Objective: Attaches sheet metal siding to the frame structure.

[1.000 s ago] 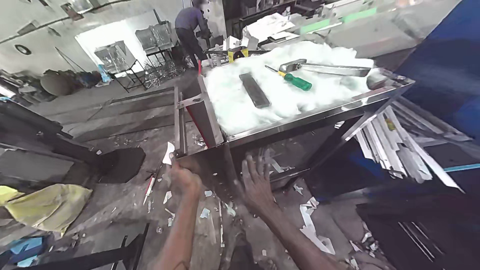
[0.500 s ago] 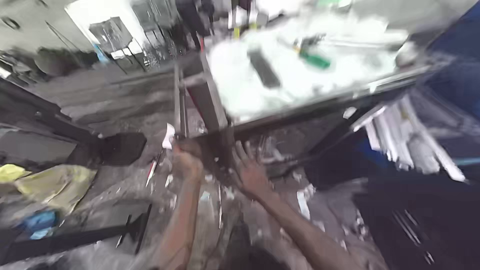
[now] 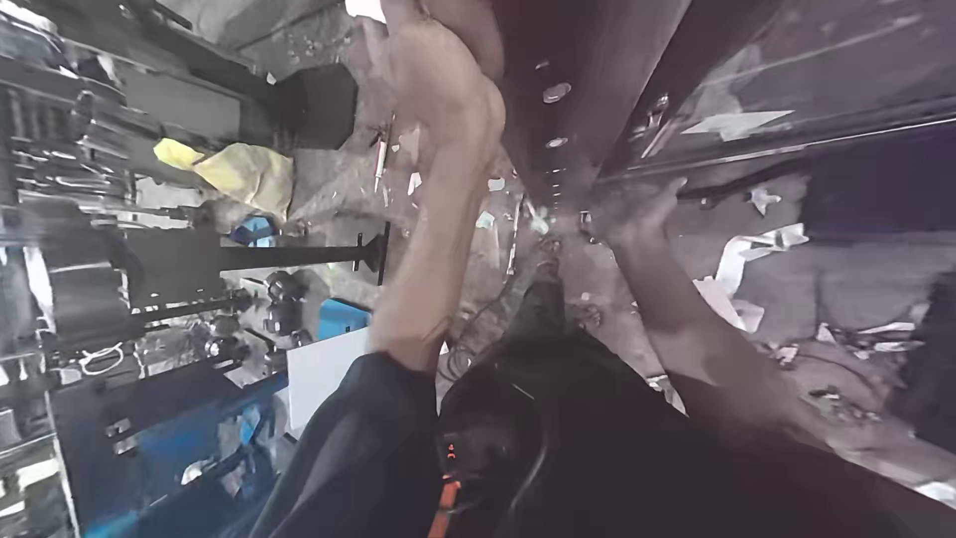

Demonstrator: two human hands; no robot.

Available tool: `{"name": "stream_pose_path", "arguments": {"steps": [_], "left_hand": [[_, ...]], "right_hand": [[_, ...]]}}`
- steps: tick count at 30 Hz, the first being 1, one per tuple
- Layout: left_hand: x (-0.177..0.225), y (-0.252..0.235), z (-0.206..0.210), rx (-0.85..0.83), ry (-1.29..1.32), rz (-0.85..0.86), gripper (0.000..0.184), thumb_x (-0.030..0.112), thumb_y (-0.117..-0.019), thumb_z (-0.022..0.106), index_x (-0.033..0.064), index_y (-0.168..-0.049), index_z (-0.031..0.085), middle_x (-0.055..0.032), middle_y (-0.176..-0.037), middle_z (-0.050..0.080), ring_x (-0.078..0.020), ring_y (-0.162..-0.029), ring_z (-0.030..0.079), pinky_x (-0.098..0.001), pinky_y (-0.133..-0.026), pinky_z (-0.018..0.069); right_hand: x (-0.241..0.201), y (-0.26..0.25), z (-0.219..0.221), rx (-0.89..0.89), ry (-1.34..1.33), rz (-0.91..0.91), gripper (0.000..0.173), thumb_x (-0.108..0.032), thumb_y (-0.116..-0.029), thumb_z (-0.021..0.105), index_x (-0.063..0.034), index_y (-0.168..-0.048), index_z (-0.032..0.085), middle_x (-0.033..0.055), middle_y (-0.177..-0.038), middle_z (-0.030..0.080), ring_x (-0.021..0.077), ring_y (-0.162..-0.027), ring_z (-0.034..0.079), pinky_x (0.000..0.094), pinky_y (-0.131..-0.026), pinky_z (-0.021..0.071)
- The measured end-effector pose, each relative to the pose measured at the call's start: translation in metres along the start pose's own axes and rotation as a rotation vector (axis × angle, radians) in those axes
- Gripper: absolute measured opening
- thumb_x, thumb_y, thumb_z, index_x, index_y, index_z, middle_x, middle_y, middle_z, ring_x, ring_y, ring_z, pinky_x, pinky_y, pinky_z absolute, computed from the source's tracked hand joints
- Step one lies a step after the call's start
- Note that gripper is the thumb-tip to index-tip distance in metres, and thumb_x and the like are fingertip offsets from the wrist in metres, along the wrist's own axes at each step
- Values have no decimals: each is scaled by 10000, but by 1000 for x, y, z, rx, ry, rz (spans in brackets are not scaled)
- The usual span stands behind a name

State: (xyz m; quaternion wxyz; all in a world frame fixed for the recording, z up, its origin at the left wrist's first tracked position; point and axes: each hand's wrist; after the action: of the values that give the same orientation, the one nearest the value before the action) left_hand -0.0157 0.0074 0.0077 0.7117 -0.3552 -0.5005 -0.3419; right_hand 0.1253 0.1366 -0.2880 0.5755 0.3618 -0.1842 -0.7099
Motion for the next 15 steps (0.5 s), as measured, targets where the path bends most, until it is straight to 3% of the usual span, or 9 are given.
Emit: {"name": "stream_pose_path", "arguments": {"steps": [1,2,4,8,10,11,13,15], "left_hand": [[1,1,-1,1,-3,-1,294,194,-1097,301,6,-1016,511,-133,-807,536,-234,-724,593,-459,-655,559],[1,1,-1,-3,-2,-7,281,190,-1094,300,18,-998,500,-124,-787,523,-228,-698,580,-450,-633,549],[1,0,-2,5,-16,-5,275,183,-1094,300,25,-970,489,-113,-745,501,-212,-631,548,-413,-564,524],[2,0,-2,12,-46,-4,274,174,-1101,302,8,-1038,511,-130,-809,526,-223,-712,575,-429,-644,548],[1,1,-3,-1,4,-5,262,178,-1093,290,17,-1028,487,-115,-778,501,-204,-655,544,-407,-584,526],[0,-1,0,-3,31,0,255,186,-1090,291,28,-1005,473,-101,-747,482,-190,-614,526,-387,-542,508],[-1,-1,-1,-10,33,6,261,188,-1094,292,17,-1038,482,-116,-781,506,-209,-659,558,-414,-582,531],[-2,-1,-1,-4,37,1,265,191,-1102,284,17,-1035,471,-123,-789,506,-222,-673,567,-431,-590,540]], "right_hand": [[-1,-9,7,-7,-48,-9,989,-894,-834,-52,-131,-1065,533,84,-879,603,234,-834,600,532,-780,531],[-3,-12,14,-39,-94,-2,1040,-912,-817,-51,-122,-1139,544,102,-952,643,247,-891,633,542,-802,547],[-3,-15,22,-97,-158,24,1115,-931,-796,-49,-132,-1369,476,141,-1243,629,291,-1128,625,595,-917,532],[-2,-23,18,-142,-147,80,1150,-957,-746,-81,-182,-1437,416,148,-1321,594,313,-1170,605,608,-917,527],[-1,-22,12,-82,-110,61,1130,-948,-773,-54,-190,-1477,402,157,-1373,574,330,-1216,586,637,-954,502],[-2,-23,13,-76,-115,53,1131,-957,-768,-36,-192,-1465,420,161,-1370,579,342,-1224,582,657,-963,491],[-3,-21,13,2,-117,46,1096,-957,-779,-1,-130,-1347,441,206,-1272,590,378,-1134,602,643,-896,509],[-3,-23,6,31,-110,61,1101,-958,-786,14,-90,-1320,432,222,-1230,582,374,-1098,604,623,-888,516]]}}
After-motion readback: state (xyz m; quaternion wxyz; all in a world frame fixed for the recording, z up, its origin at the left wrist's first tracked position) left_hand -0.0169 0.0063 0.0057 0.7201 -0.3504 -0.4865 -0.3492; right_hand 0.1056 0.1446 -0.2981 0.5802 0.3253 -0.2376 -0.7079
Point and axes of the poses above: each hand's wrist, its own y-axis away from the middle knuckle, its own z-axis out of the palm, x = y × z
